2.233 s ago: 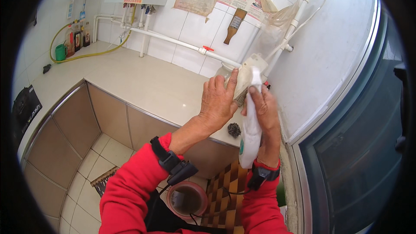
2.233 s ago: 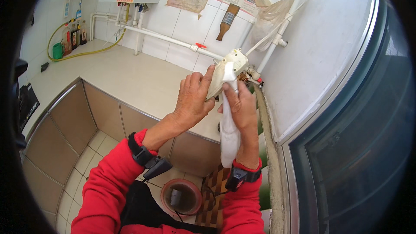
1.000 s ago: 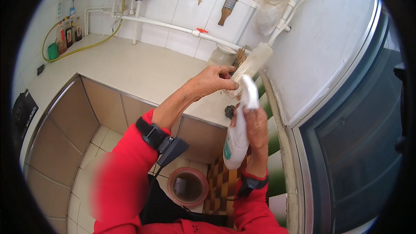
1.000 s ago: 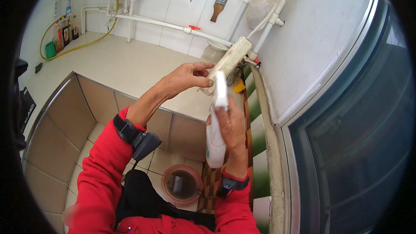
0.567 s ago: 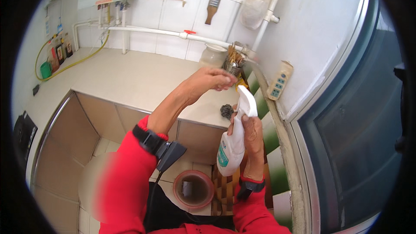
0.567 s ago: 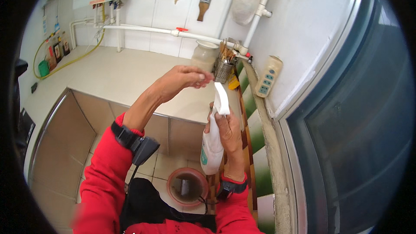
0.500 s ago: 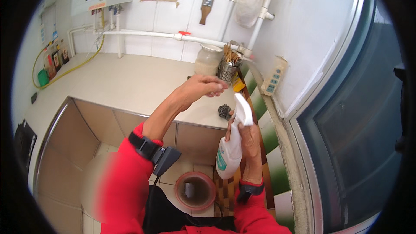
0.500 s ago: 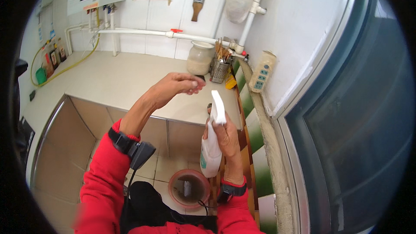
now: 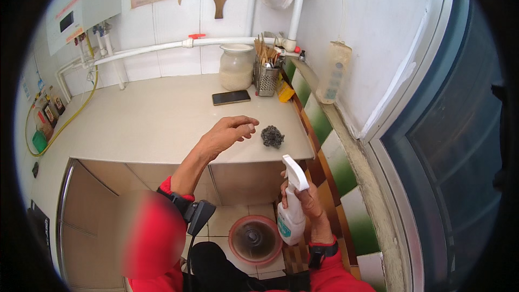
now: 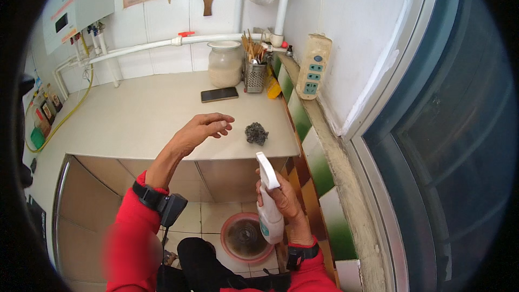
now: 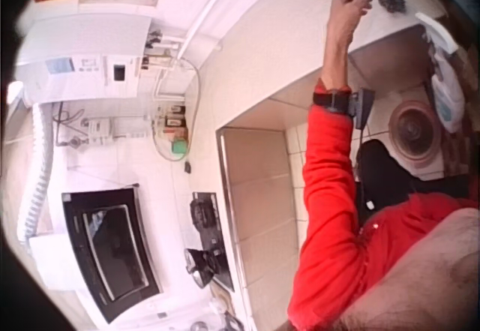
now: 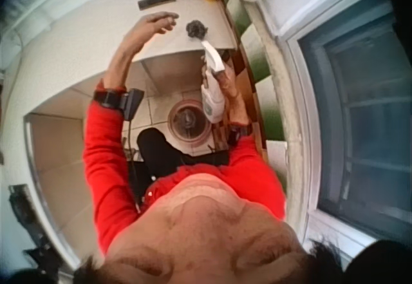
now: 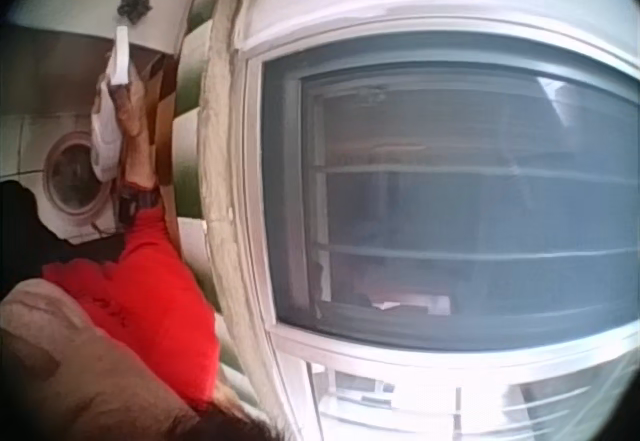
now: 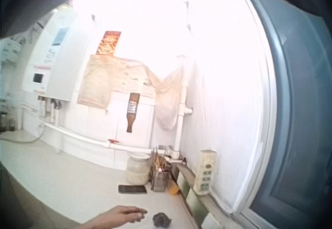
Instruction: The person cleans a power strip by wiping it with a blue cloth, spraying it with a cleaning solution, and scrubbing it with a steel wool pad. The person also wipes a table and moves a stool during the process.
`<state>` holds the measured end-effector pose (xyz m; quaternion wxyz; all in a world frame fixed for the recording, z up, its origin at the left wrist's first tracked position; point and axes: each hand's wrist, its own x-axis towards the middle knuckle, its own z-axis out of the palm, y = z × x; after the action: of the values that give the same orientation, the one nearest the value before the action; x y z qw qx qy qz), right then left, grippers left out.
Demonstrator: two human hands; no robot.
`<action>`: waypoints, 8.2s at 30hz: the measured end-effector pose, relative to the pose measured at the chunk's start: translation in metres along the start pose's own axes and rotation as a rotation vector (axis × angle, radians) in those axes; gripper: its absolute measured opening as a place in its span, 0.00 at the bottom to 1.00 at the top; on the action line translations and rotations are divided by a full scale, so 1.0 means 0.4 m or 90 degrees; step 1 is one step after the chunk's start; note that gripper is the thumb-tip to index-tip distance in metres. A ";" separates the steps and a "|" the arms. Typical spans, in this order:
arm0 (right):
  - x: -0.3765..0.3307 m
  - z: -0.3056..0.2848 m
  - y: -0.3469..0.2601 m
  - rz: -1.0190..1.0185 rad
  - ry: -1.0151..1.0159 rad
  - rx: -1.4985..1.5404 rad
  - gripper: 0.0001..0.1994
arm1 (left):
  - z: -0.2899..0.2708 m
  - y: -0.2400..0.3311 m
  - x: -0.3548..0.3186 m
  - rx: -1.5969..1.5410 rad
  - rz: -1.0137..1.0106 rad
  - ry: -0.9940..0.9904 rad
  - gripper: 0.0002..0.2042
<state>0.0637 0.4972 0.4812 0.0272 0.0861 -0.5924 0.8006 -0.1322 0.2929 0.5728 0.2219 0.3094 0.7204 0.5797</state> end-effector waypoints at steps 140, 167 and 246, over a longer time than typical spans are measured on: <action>0.618 0.039 0.022 -0.370 0.191 -0.375 0.40 | 0.047 0.243 -0.285 -0.585 0.233 -0.090 0.27; 0.269 0.298 -0.424 -0.344 -0.206 0.162 0.31 | 0.030 0.251 -0.301 -0.666 0.206 -0.037 0.31; 0.189 0.255 -0.407 -0.405 -0.112 0.238 0.26 | 0.202 0.559 -0.274 -0.069 0.399 0.006 0.18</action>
<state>0.0240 0.4438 0.6767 0.2075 0.3380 -0.3799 0.8357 0.0425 0.3029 0.7676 0.0453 0.5016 0.5589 0.6588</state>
